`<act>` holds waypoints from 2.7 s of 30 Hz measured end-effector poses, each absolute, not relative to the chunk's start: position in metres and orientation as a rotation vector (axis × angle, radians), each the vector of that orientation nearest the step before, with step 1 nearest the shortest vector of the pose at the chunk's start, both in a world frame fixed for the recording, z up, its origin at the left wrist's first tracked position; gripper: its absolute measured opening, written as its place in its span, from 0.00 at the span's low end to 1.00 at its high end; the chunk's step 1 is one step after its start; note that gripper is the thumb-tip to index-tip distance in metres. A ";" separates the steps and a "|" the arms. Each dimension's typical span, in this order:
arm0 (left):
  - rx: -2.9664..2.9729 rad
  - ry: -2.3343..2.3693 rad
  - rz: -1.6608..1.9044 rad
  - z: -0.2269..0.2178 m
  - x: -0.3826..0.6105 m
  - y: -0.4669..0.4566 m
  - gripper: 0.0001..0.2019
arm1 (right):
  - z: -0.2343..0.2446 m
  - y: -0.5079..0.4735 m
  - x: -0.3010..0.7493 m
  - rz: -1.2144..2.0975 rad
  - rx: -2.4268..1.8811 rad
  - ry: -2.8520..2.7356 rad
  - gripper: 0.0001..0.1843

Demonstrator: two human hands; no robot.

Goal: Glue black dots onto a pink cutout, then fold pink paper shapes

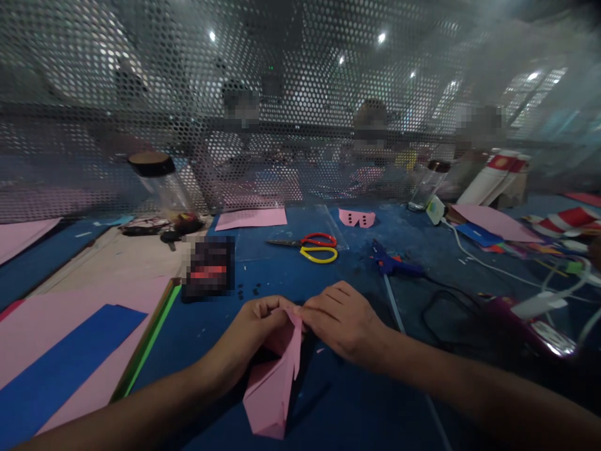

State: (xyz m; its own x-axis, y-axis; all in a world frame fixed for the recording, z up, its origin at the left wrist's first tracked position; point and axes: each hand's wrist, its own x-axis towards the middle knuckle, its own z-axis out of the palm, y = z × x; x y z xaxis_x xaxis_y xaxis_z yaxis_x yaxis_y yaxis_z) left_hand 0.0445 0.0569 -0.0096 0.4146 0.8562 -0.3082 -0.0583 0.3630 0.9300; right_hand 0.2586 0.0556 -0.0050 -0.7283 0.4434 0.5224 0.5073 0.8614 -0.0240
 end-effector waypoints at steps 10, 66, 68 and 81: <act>1.009 0.898 0.746 -0.005 0.041 0.056 0.11 | -0.006 0.054 0.261 -0.312 -0.721 -2.552 0.14; 1.212 0.952 0.788 -0.016 0.050 0.056 0.17 | -0.005 0.053 0.246 0.771 -0.996 -1.988 0.05; 1.201 0.958 0.802 -0.017 0.051 0.056 0.18 | -0.006 0.053 0.246 0.743 -0.980 -1.999 0.05; 1.159 0.955 0.788 -0.009 0.052 0.055 0.16 | -0.006 0.054 0.247 0.772 -0.932 -1.975 0.05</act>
